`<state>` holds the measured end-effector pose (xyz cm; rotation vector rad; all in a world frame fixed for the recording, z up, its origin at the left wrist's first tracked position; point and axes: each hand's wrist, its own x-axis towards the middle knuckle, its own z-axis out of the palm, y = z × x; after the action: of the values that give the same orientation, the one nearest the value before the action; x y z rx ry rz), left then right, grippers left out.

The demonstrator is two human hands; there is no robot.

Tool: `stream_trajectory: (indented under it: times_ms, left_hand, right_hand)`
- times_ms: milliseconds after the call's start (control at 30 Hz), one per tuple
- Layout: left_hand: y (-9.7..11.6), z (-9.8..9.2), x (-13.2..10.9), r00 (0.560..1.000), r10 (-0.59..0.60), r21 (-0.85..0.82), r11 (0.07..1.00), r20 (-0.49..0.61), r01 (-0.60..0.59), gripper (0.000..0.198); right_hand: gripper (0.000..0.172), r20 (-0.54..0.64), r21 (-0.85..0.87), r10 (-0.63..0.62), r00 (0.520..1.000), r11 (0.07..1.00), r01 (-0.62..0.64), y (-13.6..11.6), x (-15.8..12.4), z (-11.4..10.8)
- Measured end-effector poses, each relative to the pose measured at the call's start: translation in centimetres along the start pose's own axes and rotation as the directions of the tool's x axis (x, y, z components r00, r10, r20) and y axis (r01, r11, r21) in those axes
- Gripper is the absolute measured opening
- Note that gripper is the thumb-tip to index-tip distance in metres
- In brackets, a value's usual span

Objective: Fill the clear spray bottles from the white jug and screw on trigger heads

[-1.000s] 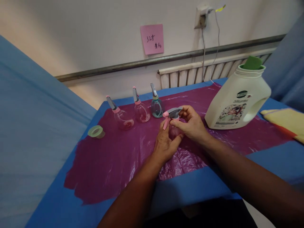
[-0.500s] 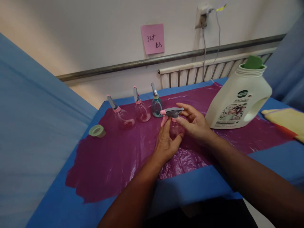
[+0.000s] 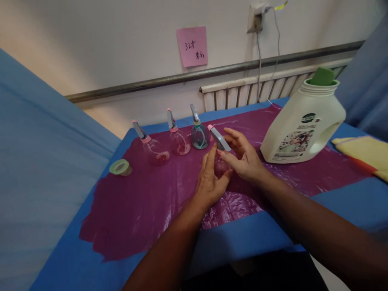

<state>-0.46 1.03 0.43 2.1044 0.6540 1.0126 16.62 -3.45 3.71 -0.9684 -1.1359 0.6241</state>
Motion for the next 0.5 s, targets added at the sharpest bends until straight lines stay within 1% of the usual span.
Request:
stream_trajectory:
  times_ms: [133, 267, 333, 400, 500]
  left_hand:
    - [-0.5, 0.1, 0.0, 0.999, 0.043, -0.013, 0.999, 0.001, -0.043, 0.105]
    - [-0.5, 0.1, -0.1, 0.998, 0.058, -0.019, 0.998, 0.000, -0.058, 0.108]
    - [-0.3, 0.0, -0.1, 0.998, 0.062, -0.020, 0.998, 0.002, -0.062, 0.110]
    - [-0.3, 0.0, -0.2, 0.997, 0.076, -0.025, 0.997, 0.004, -0.076, 0.110]
    - [-0.3, 0.0, -0.1, 0.997, 0.083, -0.040, 0.996, 0.008, -0.082, 0.107]
  right_hand:
    - [0.062, 0.022, -0.080, -0.010, 1.000, 0.997, 0.012, -0.2, -0.4, -0.4]
    - [0.042, -0.006, -0.181, -0.083, 0.996, 0.980, 0.081, 0.2, -0.3, -0.9]
    - [0.035, -0.032, -0.225, -0.096, 0.995, 0.971, 0.086, 0.5, -0.2, -0.9]
    - [0.033, -0.069, -0.232, -0.086, 0.994, 0.970, 0.068, 0.9, -0.1, -0.6]
    - [0.037, -0.142, -0.166, -0.064, 0.988, 0.985, 0.040, 1.6, 0.1, 0.2]
